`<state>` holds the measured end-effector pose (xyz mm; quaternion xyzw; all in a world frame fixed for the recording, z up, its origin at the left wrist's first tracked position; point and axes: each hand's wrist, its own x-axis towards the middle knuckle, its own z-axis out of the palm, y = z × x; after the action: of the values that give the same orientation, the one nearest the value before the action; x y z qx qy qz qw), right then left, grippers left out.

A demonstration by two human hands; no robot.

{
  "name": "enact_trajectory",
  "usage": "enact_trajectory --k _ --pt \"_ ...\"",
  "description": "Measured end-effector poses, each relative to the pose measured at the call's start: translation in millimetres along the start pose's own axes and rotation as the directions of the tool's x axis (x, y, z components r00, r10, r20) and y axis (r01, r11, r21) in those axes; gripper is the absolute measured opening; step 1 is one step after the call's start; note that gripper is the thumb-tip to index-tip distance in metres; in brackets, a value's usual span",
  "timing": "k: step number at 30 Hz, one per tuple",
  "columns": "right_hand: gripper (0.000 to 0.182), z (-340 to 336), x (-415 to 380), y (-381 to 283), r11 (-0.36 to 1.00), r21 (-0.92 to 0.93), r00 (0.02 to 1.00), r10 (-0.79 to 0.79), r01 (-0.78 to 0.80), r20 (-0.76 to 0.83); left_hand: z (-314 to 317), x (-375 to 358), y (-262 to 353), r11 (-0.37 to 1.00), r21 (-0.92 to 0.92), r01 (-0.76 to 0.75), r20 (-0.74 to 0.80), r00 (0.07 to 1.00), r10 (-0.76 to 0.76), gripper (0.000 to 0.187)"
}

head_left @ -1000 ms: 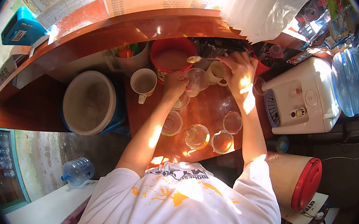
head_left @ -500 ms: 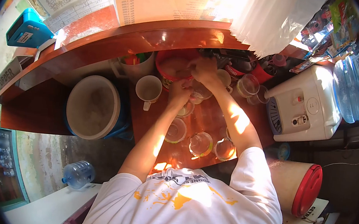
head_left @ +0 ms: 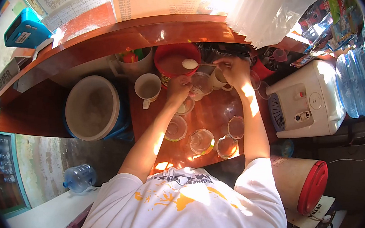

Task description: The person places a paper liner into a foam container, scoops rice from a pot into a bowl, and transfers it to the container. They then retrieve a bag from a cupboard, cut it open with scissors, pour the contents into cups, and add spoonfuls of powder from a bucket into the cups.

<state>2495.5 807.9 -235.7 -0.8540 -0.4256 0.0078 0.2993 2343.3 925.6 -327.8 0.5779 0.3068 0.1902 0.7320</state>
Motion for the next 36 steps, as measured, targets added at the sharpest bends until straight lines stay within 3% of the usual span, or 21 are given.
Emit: enact_trajectory --k 2,5,8,12,13,15,18,21,27,33,36 --pt "0.012 -12.6 -11.7 -0.1 0.998 -0.04 0.998 -0.053 0.051 -0.045 -1.2 4.0 -5.1 1.0 0.008 -0.029 0.011 1.0 0.029 0.02" --pt "0.014 -29.2 -30.7 -7.9 0.907 -0.324 0.938 -0.322 0.268 -0.126 -1.3 4.7 -6.1 0.999 -0.009 -0.04 0.03 0.999 0.04 0.018" --pt "0.014 -28.8 -30.9 -15.6 0.859 -0.368 0.873 -0.446 0.355 -0.2 -0.7 2.4 -3.6 0.999 -0.028 -0.034 0.017 0.999 0.035 0.017" --pt "0.015 9.2 1.4 -27.0 0.841 -0.427 0.835 -0.472 0.332 -0.281 -1.2 -0.9 -0.2 1.0 0.0 -0.03 0.01 1.0 0.03 0.018" --pt "0.013 24.2 11.5 -30.0 0.813 -0.493 0.872 -0.45 0.31 -0.193 -1.0 -1.2 0.3 0.999 0.023 -0.029 0.004 1.0 0.029 0.019" --pt "0.012 66.0 33.0 -28.9 0.74 -0.603 0.857 -0.486 0.299 -0.172 -0.2 -1.3 2.0 0.997 0.068 -0.032 -0.011 0.999 0.032 0.021" --pt "0.013 106.7 46.8 -33.1 0.69 -0.659 0.93 -0.364 0.299 0.04 -2.5 2.5 -1.2 0.995 0.092 -0.025 0.015 1.0 0.023 0.024" --pt "0.013 108.3 46.8 -40.1 0.775 -0.57 0.962 -0.208 0.274 0.18 -3.5 7.9 -10.7 0.997 0.055 -0.046 0.015 0.999 0.045 0.026" --pt "0.013 73.3 37.5 -14.7 0.932 -0.343 0.993 -0.121 0.116 0.006 -2.3 1.4 -3.5 0.998 0.06 -0.036 0.004 0.999 0.036 0.025" --pt "0.015 11.9 2.2 4.9 0.996 0.09 0.999 0.018 -0.015 -0.03 -1.3 3.1 -11.6 0.999 0.02 -0.038 0.065 0.997 0.036 0.022" --pt "0.013 -22.6 -25.2 -3.2 0.996 0.017 0.995 0.089 -0.088 -0.041 2.9 -2.2 -7.4 0.998 0.054 -0.038 0.054 0.998 0.035 0.021"
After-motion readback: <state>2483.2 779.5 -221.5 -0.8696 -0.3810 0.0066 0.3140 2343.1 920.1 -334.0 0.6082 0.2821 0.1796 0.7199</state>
